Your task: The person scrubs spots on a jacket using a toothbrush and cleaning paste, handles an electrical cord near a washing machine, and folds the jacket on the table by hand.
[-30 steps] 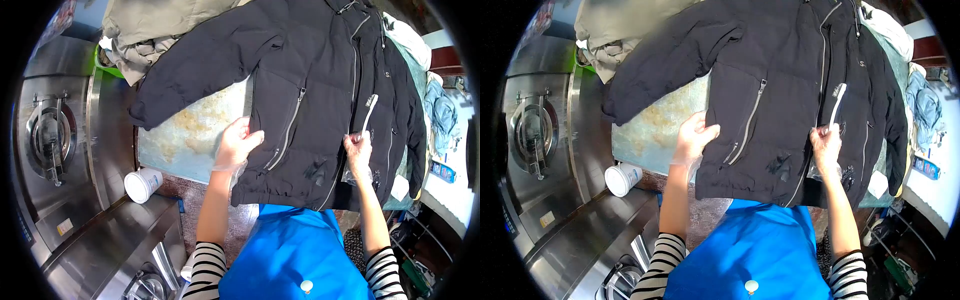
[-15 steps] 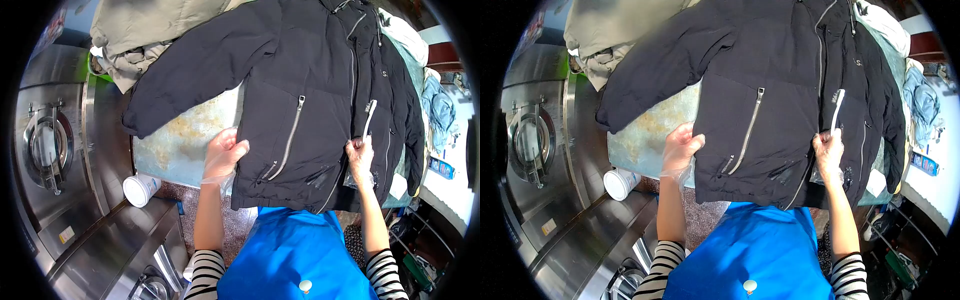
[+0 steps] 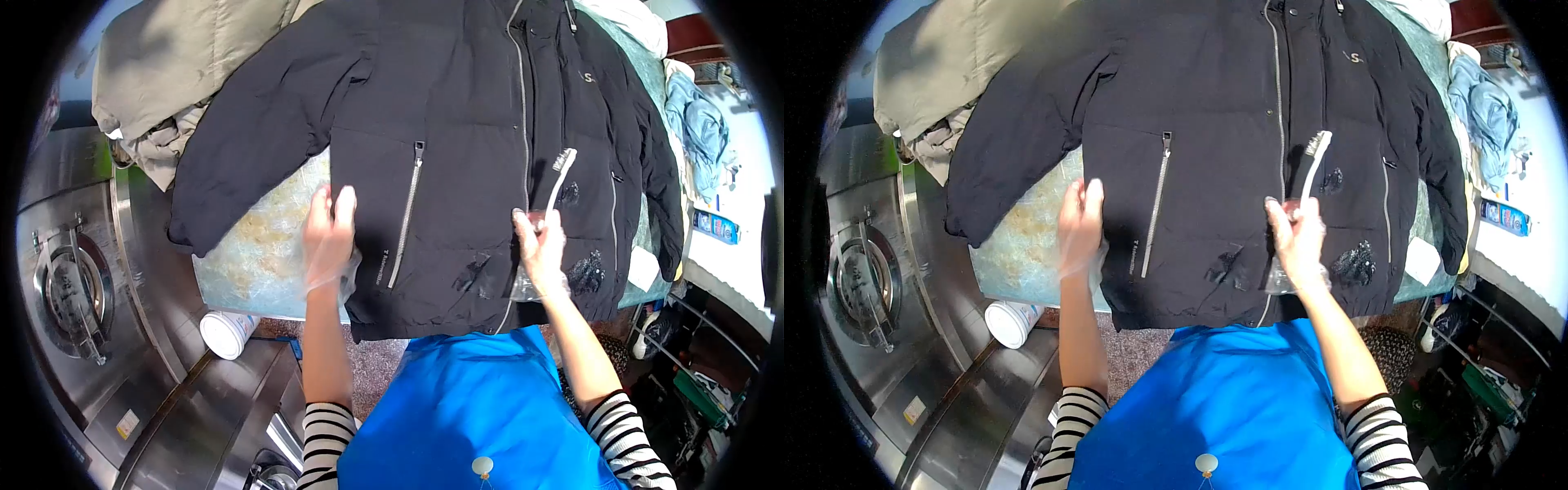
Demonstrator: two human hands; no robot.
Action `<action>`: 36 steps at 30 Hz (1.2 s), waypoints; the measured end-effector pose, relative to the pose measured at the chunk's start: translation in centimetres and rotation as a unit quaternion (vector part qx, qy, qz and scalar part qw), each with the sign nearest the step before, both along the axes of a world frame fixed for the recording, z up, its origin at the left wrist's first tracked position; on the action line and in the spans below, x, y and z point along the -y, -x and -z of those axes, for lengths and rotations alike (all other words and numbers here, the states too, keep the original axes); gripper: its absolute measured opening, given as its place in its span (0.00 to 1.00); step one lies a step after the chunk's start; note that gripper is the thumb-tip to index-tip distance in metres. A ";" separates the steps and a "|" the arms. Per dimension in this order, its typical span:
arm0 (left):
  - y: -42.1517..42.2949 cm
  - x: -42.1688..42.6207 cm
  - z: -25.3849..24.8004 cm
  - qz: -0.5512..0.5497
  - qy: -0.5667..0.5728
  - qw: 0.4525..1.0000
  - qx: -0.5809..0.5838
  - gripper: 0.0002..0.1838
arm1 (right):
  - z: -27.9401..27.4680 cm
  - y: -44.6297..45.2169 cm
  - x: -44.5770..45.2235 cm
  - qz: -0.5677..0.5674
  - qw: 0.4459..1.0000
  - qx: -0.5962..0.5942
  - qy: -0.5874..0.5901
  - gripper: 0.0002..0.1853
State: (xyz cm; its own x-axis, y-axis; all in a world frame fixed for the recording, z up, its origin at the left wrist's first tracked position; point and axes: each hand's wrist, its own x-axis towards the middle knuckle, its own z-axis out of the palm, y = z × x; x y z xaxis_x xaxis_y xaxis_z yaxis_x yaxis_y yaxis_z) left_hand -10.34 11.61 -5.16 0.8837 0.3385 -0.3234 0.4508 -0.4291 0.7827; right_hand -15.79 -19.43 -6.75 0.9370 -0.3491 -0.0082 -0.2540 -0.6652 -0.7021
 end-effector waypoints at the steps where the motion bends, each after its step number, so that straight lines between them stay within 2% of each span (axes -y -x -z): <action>1: -0.8 0.8 -1.0 0.010 -0.005 1.000 -0.003 0.30 | 0.5 0.0 -0.3 0.009 1.000 0.004 -0.008 0.15; 2: -1.4 1.5 -1.4 0.019 -0.011 1.000 -0.007 0.32 | 0.9 -0.1 -0.6 0.019 1.000 0.008 -0.016 0.15; 3: -1.9 2.0 -0.8 0.004 -0.058 0.998 -0.006 0.28 | 1.0 -0.3 -0.7 0.023 1.000 0.007 -0.002 0.14; 6: -2.6 1.5 0.3 -0.005 -0.024 0.997 0.074 0.21 | 1.3 -0.8 -0.3 0.018 0.999 0.032 0.033 0.12; 7: -2.9 1.3 0.3 -0.002 -0.001 0.989 0.148 0.17 | 2.0 -0.4 0.6 0.011 0.999 0.031 0.027 0.11; 8: -2.9 1.0 0.2 -0.039 0.069 0.990 0.118 0.16 | 2.6 0.0 1.5 0.016 1.000 0.016 0.001 0.12; 10: -2.9 0.2 -0.2 -0.032 0.096 0.993 0.059 0.21 | 1.2 -0.4 1.3 0.022 0.997 0.063 0.047 0.13; 11: -2.7 0.3 -0.4 -0.041 0.088 0.994 0.055 0.22 | 1.4 -0.6 1.1 0.061 0.997 0.041 -0.004 0.14; 12: -2.7 0.8 -1.1 -0.049 0.079 0.994 0.051 0.22 | 0.7 -1.3 0.2 0.025 0.995 0.089 0.042 0.14; 13: -2.7 1.1 -1.5 -0.055 0.070 0.995 0.050 0.23 | 1.0 -1.7 -0.3 0.026 0.997 0.069 0.038 0.14; 15: -2.4 1.4 0.2 -0.025 0.001 0.987 0.159 0.23 | 1.4 -2.1 -1.0 0.023 0.997 0.002 0.068 0.15; 17: -1.9 1.2 1.1 -0.030 0.005 0.989 0.144 0.22 | 1.7 -2.5 -2.1 0.035 0.999 -0.014 0.030 0.15; 19: -2.6 1.8 -2.2 -0.066 0.084 0.994 0.008 0.20 | 2.5 -2.7 -2.3 0.056 0.998 0.011 0.019 0.14; 22: -2.5 1.5 -2.2 -0.082 0.099 0.992 0.003 0.18 | 1.6 -2.9 -1.4 0.057 0.998 -0.023 0.006 0.14; 26: -2.9 1.3 -2.4 -0.076 0.097 0.990 0.068 0.18 | 2.1 -2.6 0.2 0.037 0.997 -0.041 0.048 0.14; 31: -2.9 1.2 -1.5 -0.076 0.097 0.988 0.094 0.18 | 2.9 -2.3 0.6 0.030 0.999 -0.018 0.034 0.14; 34: -2.9 1.0 -2.5 -0.069 0.115 0.991 0.023 0.16 | 2.8 -2.3 0.4 0.043 0.998 -0.027 0.029 0.13; 36: -2.9 0.8 -2.1 -0.069 0.125 0.990 0.023 0.16 | 2.7 -2.1 0.4 0.051 0.998 -0.038 0.025 0.13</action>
State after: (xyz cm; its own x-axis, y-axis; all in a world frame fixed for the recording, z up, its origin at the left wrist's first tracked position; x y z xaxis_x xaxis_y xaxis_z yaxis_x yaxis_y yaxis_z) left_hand -7.47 10.81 -3.05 0.8506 0.3707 -0.3730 0.4533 -0.1572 0.8774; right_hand -13.67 -19.83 -9.47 0.8940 -0.4441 -0.0587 -0.3736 -0.6669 -0.6447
